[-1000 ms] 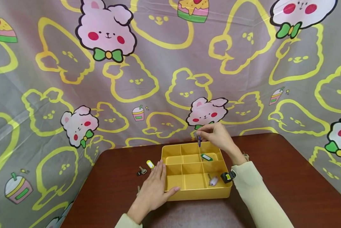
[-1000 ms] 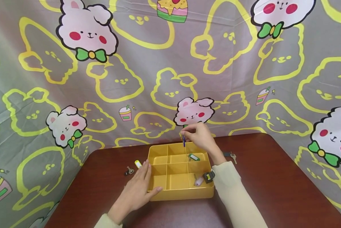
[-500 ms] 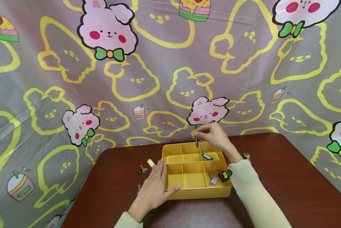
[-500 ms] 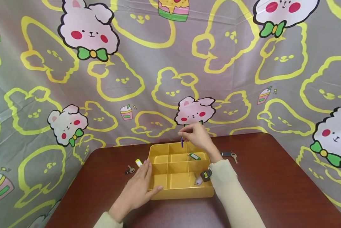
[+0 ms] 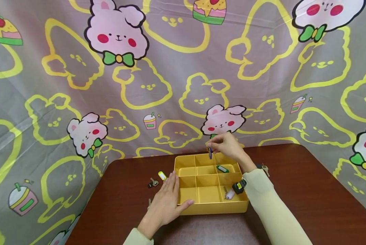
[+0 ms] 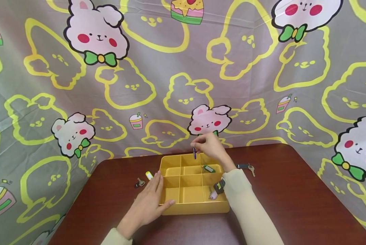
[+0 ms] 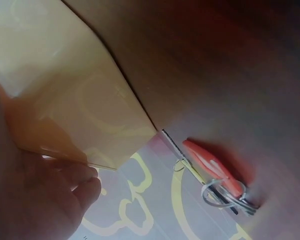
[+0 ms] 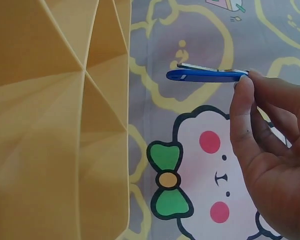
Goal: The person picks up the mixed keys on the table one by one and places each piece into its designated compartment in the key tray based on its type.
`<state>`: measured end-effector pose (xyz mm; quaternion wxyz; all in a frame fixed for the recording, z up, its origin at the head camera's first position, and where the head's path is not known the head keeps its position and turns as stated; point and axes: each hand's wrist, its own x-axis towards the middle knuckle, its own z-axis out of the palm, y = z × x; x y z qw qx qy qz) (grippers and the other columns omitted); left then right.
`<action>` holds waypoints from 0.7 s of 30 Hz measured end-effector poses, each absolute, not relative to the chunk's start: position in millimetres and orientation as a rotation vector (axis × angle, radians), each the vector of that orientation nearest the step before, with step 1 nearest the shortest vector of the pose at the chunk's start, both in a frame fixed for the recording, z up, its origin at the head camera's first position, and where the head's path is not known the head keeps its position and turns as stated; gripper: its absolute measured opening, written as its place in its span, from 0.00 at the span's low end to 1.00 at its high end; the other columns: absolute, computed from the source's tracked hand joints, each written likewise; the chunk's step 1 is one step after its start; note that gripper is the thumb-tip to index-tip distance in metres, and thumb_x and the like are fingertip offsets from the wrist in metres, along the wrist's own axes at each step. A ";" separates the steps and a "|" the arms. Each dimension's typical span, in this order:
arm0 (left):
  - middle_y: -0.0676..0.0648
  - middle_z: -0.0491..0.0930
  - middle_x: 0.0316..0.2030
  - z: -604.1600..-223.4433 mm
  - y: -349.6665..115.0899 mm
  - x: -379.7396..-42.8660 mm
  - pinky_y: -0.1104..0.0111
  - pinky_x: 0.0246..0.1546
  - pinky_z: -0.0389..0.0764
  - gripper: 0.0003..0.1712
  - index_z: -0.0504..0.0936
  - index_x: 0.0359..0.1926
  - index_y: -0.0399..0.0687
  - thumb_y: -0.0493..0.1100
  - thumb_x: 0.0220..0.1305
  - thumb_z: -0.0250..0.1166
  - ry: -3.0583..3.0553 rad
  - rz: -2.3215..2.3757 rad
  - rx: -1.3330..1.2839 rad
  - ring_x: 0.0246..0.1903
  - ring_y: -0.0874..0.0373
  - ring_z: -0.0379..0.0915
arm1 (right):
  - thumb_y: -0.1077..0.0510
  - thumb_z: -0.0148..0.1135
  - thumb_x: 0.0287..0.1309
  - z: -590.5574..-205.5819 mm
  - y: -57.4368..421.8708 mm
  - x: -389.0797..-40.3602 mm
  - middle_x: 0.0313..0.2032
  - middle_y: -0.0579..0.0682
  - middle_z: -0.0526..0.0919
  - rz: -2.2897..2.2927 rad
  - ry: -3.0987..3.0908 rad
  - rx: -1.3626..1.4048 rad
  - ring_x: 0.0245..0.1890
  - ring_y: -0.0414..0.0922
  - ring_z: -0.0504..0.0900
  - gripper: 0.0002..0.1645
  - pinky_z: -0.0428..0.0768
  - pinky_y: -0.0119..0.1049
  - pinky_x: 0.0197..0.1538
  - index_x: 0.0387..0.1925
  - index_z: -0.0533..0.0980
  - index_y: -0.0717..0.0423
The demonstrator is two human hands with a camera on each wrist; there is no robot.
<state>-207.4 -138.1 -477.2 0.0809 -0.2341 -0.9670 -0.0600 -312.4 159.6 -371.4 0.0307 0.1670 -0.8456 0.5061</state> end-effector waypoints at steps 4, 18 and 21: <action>0.34 0.50 0.83 -476.9 -138.6 -206.7 0.50 0.80 0.63 0.60 0.56 0.81 0.33 0.78 0.72 0.50 -2.886 -0.184 -0.700 0.84 0.41 0.47 | 0.58 0.67 0.71 -368.6 157.8 -316.9 0.37 0.59 0.91 1.529 -2.622 0.545 0.32 0.48 0.90 0.10 0.91 0.42 0.42 0.43 0.89 0.60; 0.34 0.48 0.84 -476.6 -140.0 -206.3 0.50 0.81 0.62 0.61 0.54 0.82 0.33 0.80 0.71 0.48 -2.903 -0.207 -0.697 0.84 0.42 0.45 | 0.58 0.68 0.70 -361.0 146.4 -336.0 0.38 0.60 0.91 1.573 -2.755 0.565 0.30 0.45 0.89 0.11 0.91 0.51 0.48 0.43 0.89 0.62; 0.34 0.48 0.84 -476.7 -139.8 -206.7 0.50 0.81 0.62 0.61 0.54 0.82 0.33 0.79 0.71 0.49 -2.903 -0.211 -0.695 0.84 0.42 0.45 | 0.59 0.67 0.70 -362.0 145.4 -340.8 0.39 0.61 0.91 1.573 -2.775 0.583 0.30 0.44 0.89 0.11 0.91 0.51 0.48 0.43 0.88 0.64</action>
